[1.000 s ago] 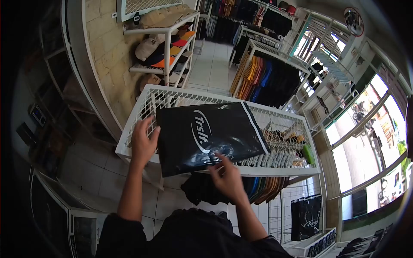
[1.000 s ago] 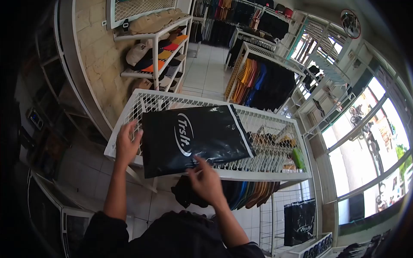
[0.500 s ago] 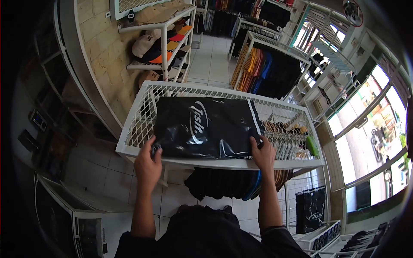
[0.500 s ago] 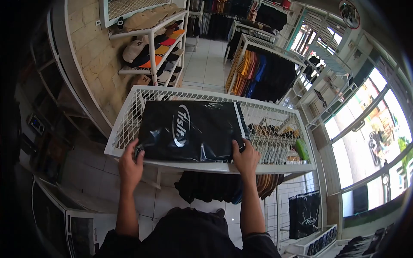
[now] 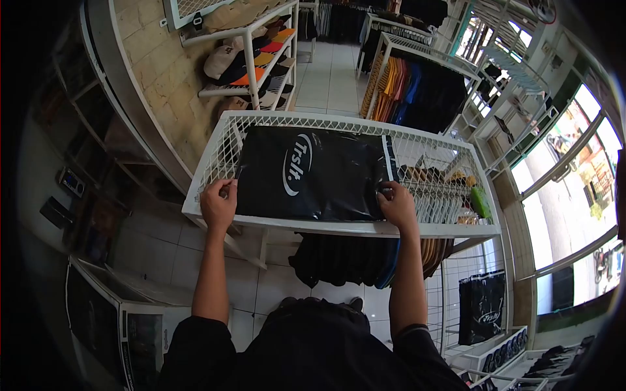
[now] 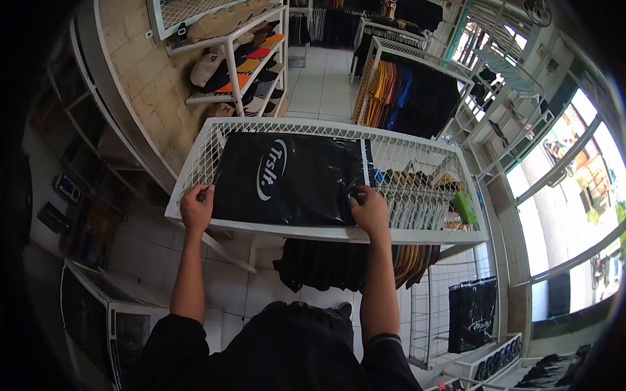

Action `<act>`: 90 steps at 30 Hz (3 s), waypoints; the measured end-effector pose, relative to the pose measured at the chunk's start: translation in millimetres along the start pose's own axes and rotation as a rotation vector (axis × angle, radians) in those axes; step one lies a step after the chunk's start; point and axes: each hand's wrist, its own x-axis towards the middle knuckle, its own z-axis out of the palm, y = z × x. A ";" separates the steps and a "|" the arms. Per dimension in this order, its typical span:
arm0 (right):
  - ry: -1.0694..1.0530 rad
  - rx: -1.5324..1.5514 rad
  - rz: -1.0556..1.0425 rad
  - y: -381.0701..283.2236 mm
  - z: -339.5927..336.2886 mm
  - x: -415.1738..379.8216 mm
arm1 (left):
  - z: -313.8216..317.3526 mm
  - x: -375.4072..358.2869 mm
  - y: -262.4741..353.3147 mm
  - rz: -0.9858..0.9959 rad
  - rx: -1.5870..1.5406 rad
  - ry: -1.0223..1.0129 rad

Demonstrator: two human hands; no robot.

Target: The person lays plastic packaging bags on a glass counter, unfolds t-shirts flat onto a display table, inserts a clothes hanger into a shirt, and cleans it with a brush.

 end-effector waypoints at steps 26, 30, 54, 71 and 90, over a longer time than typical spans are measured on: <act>0.597 -0.493 0.000 32.3 -43.7 -32.5 | -5.3 6.8 -24.4 -0.191 -0.148 0.032; 0.318 -0.158 -0.119 -26.2 13.6 -82.1 | -21.8 14.3 -31.6 -0.314 -0.239 0.031; -0.194 0.260 -0.043 -134.4 88.4 -130.7 | -57.3 -145.6 80.4 -0.973 -1.347 -0.425; 0.091 0.325 0.018 -46.2 25.7 -106.2 | -57.9 -180.5 35.8 -0.883 -1.226 -0.452; -0.444 0.654 0.018 18.8 -12.5 -133.0 | -56.0 -228.2 70.0 -0.829 -1.306 -0.418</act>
